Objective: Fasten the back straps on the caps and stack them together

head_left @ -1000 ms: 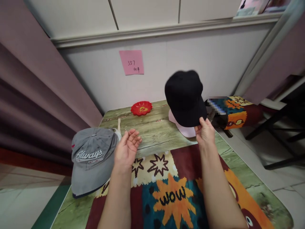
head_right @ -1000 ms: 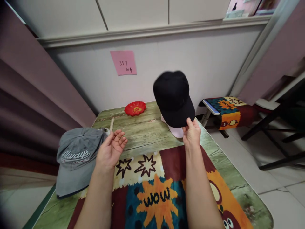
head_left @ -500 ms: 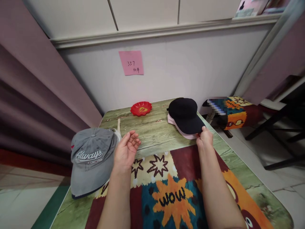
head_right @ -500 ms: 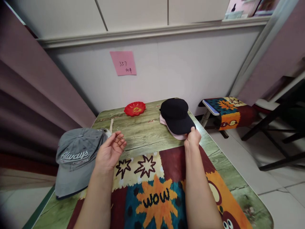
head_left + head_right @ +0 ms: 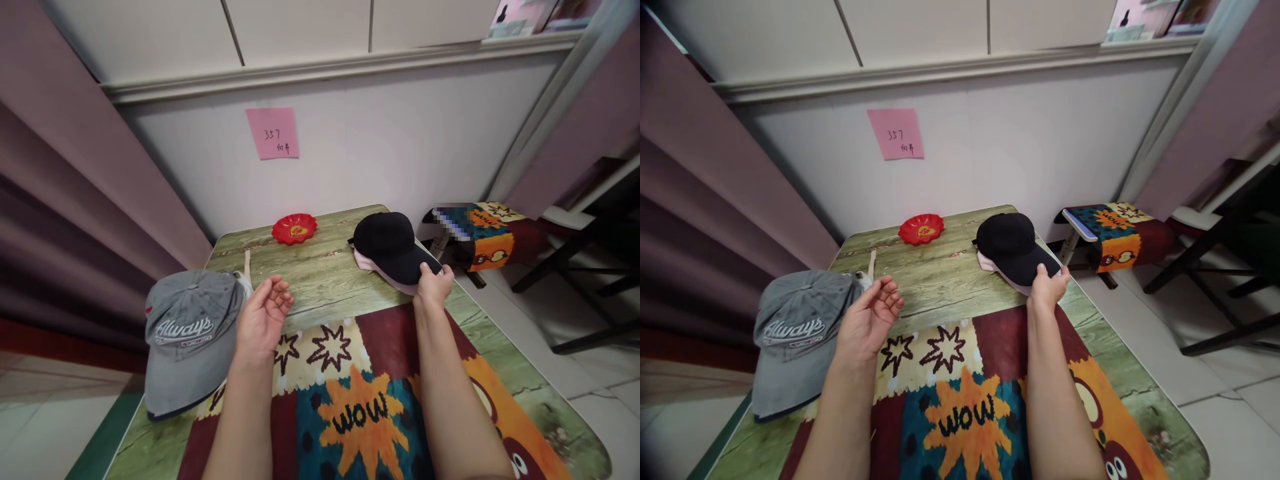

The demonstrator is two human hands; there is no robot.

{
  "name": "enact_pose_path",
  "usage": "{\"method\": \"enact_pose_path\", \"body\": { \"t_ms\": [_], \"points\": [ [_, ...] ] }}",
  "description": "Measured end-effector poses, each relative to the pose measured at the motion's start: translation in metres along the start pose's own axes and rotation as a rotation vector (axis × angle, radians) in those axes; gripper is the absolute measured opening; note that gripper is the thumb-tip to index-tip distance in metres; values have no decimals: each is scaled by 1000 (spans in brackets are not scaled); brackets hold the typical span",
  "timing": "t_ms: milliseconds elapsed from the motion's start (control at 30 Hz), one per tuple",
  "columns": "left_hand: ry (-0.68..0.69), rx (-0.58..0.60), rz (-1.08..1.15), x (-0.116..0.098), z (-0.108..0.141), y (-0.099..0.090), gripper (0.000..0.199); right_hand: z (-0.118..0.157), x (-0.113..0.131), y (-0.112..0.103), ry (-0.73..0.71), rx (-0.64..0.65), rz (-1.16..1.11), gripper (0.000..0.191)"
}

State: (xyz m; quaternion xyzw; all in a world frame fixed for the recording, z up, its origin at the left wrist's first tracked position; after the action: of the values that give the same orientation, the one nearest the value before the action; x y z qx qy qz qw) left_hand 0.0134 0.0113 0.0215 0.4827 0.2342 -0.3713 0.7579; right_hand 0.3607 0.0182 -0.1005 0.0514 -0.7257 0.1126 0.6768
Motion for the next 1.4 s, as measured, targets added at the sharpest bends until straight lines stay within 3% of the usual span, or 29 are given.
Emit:
{"method": "enact_pose_path", "body": {
  "t_ms": [200,467,767,867,1033,1167,1267,1400],
  "points": [
    [-3,-1,0,-1,2,3,22,0,1,0,19,-67,-8,29],
    [-9,-2,5,-1,3,2,21,-3,3,-13,-44,-114,56,21],
    [0,24,-12,-1,3,1,11,9,1,-1,82,-56,-55,19],
    [-7,24,-6,-1,2,1,12,18,3,5,156,-49,-120,20],
    [-2,34,-3,0,-1,-3,11,33,9,13,365,21,-255,40],
    [3,40,-7,0,0,-3,9,42,14,17,620,198,-394,26],
    [-6,19,1,0,1,0,13,46,18,17,776,329,-483,30],
    [-9,15,0,-1,3,2,14,49,22,19,845,351,-580,15]
  ]
}}
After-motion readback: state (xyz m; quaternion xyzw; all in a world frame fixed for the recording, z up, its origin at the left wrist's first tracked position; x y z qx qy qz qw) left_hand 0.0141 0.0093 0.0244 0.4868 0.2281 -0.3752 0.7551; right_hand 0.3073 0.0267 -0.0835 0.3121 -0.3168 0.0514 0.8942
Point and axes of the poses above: each hand's wrist, its own z-axis away from the middle knuckle, its own y-axis out of the palm, x = y × z, the point moved 1 cm from there along -z, towards the middle knuckle, and after that the axes turned 8 degrees about -y, right-handed, at the moved point
